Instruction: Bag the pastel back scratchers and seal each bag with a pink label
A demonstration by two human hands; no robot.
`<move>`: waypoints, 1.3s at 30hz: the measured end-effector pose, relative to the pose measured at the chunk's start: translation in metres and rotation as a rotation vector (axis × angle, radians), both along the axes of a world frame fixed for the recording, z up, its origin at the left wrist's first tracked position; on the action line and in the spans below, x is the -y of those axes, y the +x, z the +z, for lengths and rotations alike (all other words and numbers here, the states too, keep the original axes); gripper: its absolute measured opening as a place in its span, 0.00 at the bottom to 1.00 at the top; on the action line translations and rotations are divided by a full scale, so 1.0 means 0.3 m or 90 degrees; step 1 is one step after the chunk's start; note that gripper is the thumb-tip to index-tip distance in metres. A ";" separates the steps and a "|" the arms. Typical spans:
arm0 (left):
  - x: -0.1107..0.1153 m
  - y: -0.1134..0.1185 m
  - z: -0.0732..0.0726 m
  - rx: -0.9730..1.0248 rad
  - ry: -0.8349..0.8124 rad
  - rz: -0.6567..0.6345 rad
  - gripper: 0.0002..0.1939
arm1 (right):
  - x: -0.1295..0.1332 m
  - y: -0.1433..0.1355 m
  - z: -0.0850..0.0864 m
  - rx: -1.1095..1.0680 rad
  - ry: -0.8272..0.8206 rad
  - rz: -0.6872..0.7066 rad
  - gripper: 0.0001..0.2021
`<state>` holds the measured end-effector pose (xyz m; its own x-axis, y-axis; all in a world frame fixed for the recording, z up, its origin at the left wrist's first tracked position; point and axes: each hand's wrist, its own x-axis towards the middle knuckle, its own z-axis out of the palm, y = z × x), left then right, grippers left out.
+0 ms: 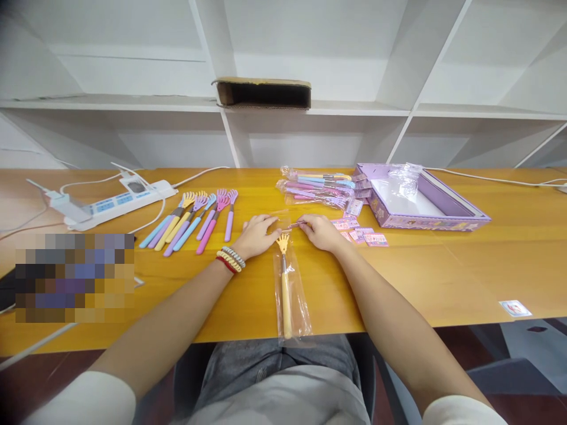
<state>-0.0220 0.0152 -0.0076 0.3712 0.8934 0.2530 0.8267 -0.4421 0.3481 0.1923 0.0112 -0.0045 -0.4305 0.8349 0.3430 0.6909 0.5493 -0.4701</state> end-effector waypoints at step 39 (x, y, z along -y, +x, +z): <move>0.024 0.041 0.023 0.225 -0.033 -0.216 0.20 | -0.024 -0.035 -0.014 -0.436 -0.127 -0.036 0.13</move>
